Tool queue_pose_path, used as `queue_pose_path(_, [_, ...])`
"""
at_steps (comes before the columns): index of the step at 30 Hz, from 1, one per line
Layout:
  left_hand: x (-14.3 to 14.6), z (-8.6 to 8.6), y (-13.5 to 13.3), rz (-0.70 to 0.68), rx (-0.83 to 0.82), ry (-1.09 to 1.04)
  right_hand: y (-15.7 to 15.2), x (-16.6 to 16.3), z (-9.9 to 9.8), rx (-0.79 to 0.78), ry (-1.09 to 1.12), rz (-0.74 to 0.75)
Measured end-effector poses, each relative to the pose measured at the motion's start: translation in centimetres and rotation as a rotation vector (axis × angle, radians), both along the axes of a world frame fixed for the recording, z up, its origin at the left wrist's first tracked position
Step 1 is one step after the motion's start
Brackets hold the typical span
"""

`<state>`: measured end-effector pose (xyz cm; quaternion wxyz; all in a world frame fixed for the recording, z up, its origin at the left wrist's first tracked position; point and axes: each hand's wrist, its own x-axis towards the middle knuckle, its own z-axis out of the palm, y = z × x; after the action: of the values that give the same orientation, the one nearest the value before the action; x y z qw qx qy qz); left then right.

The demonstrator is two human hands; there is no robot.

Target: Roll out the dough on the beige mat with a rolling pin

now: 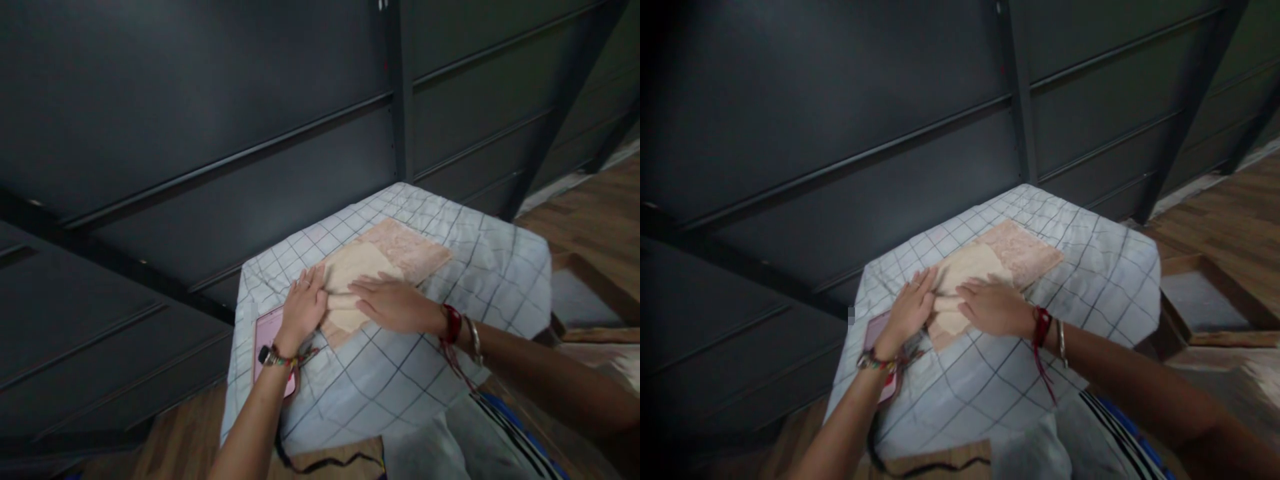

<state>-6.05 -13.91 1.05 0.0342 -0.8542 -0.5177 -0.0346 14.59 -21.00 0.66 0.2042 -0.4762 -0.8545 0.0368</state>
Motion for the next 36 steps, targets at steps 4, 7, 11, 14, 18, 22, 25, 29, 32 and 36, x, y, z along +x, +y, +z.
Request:
queue_pose_path(4, [1.6, 0.0, 2.9, 0.012, -0.072, 0.003, 3.9, 1.2, -0.4, -0.062, -0.041, -0.021])
queue_pose_path(7, [1.8, 0.3, 3.0, 0.016, -0.122, 0.033, 4.3, 1.5, -0.5, -0.061, -0.061, 0.057])
queue_pose_path(11, [0.5, 0.6, 1.3, -0.003, -0.135, 0.049, 1.6, 0.7, 0.0, -0.136, 0.057, 0.129])
queue_pose_path(14, [0.5, 0.4, 1.8, 0.008, -0.139, 0.041, 1.9, 0.7, 0.1, -0.158, 0.059, 0.126])
queue_pose_path(18, [1.9, 0.1, 3.6, 0.026, -0.153, 0.038, 4.0, 1.5, -0.2, -0.039, -0.076, 0.085])
queue_pose_path(22, [1.0, 0.1, 2.5, -0.014, -0.113, 0.035, 2.5, 1.2, -0.2, 0.005, -0.065, 0.132])
queue_pose_path(25, [-0.1, 0.0, 1.5, -0.036, -0.090, 0.031, 1.2, 0.6, 0.0, 0.000, -0.034, 0.127])
queue_pose_path(29, [0.8, 0.0, 2.5, -0.029, -0.106, 0.042, 3.1, 1.3, 0.0, 0.013, -0.128, 0.112])
queue_pose_path(32, [1.5, 0.3, 2.7, -0.020, -0.138, 0.059, 3.8, 1.5, -0.3, -0.005, -0.160, 0.106])
queue_pose_path(36, [0.5, 0.8, 0.5, 0.022, -0.146, 0.046, 1.2, 0.5, -0.2, -0.012, -0.025, 0.131])
